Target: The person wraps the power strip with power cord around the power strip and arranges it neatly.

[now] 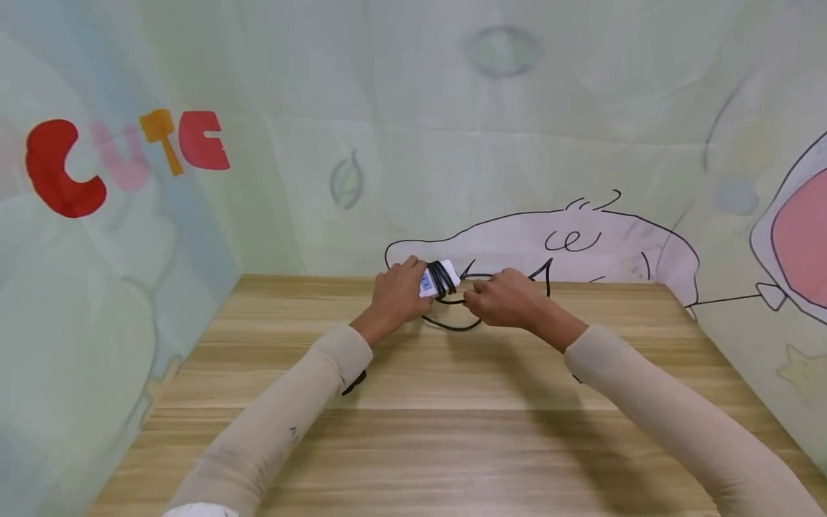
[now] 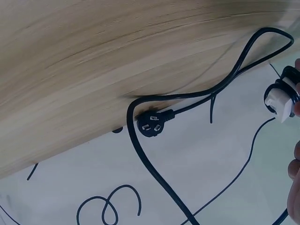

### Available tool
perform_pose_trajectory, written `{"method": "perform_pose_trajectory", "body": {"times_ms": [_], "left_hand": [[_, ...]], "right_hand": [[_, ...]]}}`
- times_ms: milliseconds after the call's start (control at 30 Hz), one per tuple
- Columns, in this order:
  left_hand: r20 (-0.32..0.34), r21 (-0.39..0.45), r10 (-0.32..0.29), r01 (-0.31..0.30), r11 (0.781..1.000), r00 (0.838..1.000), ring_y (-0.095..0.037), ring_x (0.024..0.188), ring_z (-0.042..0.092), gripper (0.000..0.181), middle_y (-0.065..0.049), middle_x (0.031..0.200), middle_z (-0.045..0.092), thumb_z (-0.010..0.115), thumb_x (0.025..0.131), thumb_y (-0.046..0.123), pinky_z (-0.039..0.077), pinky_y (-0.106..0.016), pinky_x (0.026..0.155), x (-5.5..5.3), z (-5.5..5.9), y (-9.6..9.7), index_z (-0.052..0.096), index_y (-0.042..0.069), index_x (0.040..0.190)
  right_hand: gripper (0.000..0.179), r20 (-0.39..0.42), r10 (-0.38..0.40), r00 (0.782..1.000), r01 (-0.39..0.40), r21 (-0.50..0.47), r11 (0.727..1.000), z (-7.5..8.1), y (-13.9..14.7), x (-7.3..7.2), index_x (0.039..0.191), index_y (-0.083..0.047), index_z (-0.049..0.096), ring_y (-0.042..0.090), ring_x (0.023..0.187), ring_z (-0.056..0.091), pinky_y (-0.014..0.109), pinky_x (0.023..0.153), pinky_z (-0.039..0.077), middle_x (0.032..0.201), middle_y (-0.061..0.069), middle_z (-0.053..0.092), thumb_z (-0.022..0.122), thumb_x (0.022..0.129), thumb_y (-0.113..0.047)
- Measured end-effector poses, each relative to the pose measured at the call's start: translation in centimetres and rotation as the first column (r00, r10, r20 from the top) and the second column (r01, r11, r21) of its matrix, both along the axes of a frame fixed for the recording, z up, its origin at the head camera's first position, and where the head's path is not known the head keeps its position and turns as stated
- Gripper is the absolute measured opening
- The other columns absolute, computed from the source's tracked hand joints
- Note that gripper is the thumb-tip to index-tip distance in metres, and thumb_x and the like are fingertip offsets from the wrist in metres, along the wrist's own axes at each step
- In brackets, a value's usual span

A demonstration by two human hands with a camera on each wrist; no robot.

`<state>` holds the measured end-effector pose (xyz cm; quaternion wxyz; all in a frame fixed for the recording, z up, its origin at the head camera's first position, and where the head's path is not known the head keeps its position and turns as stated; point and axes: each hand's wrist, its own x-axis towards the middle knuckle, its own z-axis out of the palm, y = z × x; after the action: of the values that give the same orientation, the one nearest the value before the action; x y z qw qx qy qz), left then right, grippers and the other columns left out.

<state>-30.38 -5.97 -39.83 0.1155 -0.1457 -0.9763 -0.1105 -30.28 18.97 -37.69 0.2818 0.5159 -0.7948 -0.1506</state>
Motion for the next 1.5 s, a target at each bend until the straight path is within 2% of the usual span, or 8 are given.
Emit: {"method": "perform_pose_trajectory", "body": {"times_ms": [300, 800, 900, 1067, 1133, 1333, 1433, 1500], "left_hand": [[-0.016, 0.005, 0.001, -0.001, 1.0, 1.0, -0.032, 0.099, 0.067, 0.052, -0.01, 0.127, 0.069, 0.079, 0.097, 0.026, 0.06, -0.048, 0.075, -0.2, 0.3, -0.4, 0.067, 0.007, 0.143], [-0.078, -0.045, -0.051, 0.048, 0.998, 0.996, -0.039, 0.106, 0.069, 0.058, -0.02, 0.135, 0.066, 0.082, 0.097, 0.022, 0.064, -0.055, 0.086, -0.7, 0.3, -1.0, 0.064, 0.0, 0.148], [-0.093, -0.049, -0.059, 0.054, 0.997, 0.994, -0.043, 0.112, 0.069, 0.059, -0.021, 0.135, 0.066, 0.082, 0.094, 0.019, 0.064, -0.059, 0.086, -1.4, -0.4, -1.5, 0.064, 0.0, 0.147], [-0.118, -0.013, -0.025, 0.023, 1.0, 0.993, -0.044, 0.11, 0.067, 0.06, -0.02, 0.133, 0.065, 0.081, 0.087, 0.014, 0.063, -0.066, 0.084, -3.9, -3.3, -3.1, 0.065, 0.002, 0.143], [-0.107, -0.01, -0.032, 0.031, 0.999, 0.994, -0.045, 0.109, 0.067, 0.06, -0.021, 0.134, 0.065, 0.08, 0.086, 0.013, 0.063, -0.067, 0.083, -4.0, -3.3, -3.1, 0.065, 0.001, 0.144], [-0.05, -0.052, -0.035, 0.032, 0.998, 0.998, -0.046, 0.119, 0.068, 0.059, -0.022, 0.143, 0.065, 0.078, 0.095, 0.009, 0.064, -0.062, 0.091, -1.2, -0.5, -1.6, 0.062, 0.0, 0.152], [-0.063, -0.067, -0.039, 0.035, 0.997, 0.997, -0.045, 0.117, 0.069, 0.057, -0.021, 0.141, 0.066, 0.078, 0.094, 0.008, 0.065, -0.062, 0.09, -1.0, -0.5, -1.4, 0.063, 0.001, 0.149], [-0.085, -0.067, -0.062, 0.057, 0.996, 0.994, -0.042, 0.114, 0.069, 0.057, -0.018, 0.138, 0.067, 0.078, 0.093, 0.012, 0.065, -0.059, 0.087, -2.1, -1.8, -1.8, 0.064, 0.003, 0.148]], "right_hand": [[0.031, 0.09, -0.049, 0.995, 0.051, -0.019, 0.998, 0.6, 0.2, 0.5, 0.077, -0.016, 0.062, 0.009, 0.052, 0.029, 0.029, 0.049, 0.021, 0.061, -0.004, 0.054, 0.074, 0.105, -0.022], [0.046, 0.145, -0.17, 0.975, 0.168, 0.027, 0.985, 0.6, 0.4, 1.3, 0.071, -0.019, 0.045, 0.009, 0.054, 0.021, 0.029, 0.052, 0.018, 0.059, -0.01, 0.029, 0.069, 0.109, -0.03], [0.043, 0.141, -0.144, 0.979, 0.145, 0.006, 0.989, 0.7, 1.0, 1.3, 0.072, -0.019, 0.05, 0.008, 0.052, 0.023, 0.029, 0.051, 0.02, 0.056, -0.01, 0.033, 0.071, 0.107, -0.032], [0.042, 0.11, -0.061, 0.992, 0.065, -0.037, 0.997, 0.9, 2.2, 1.2, 0.073, -0.018, 0.052, 0.01, 0.051, 0.026, 0.029, 0.051, 0.018, 0.058, -0.009, 0.03, 0.073, 0.107, -0.03], [0.04, 0.092, -0.033, 0.995, 0.037, -0.043, 0.998, 1.1, 2.6, 1.1, 0.076, -0.018, 0.052, 0.012, 0.051, 0.032, 0.029, 0.051, 0.021, 0.06, -0.009, 0.032, 0.073, 0.108, -0.029], [0.032, 0.03, 0.046, 0.998, -0.044, -0.058, 0.997, 1.6, 2.8, 1.0, 0.082, -0.018, 0.056, 0.018, 0.059, 0.047, 0.033, 0.055, 0.042, 0.063, -0.007, 0.045, 0.073, 0.107, -0.03], [0.031, -0.001, 0.073, 0.997, -0.073, -0.058, 0.996, 1.9, 2.7, 1.0, 0.083, -0.018, 0.058, 0.018, 0.06, 0.043, 0.033, 0.056, 0.042, 0.063, -0.006, 0.051, 0.074, 0.106, -0.03], [0.027, -0.024, 0.086, 0.996, -0.087, -0.055, 0.995, 2.1, 2.7, 1.1, 0.085, -0.018, 0.062, 0.017, 0.061, 0.042, 0.032, 0.056, 0.041, 0.065, -0.006, 0.056, 0.075, 0.106, -0.03]]}}
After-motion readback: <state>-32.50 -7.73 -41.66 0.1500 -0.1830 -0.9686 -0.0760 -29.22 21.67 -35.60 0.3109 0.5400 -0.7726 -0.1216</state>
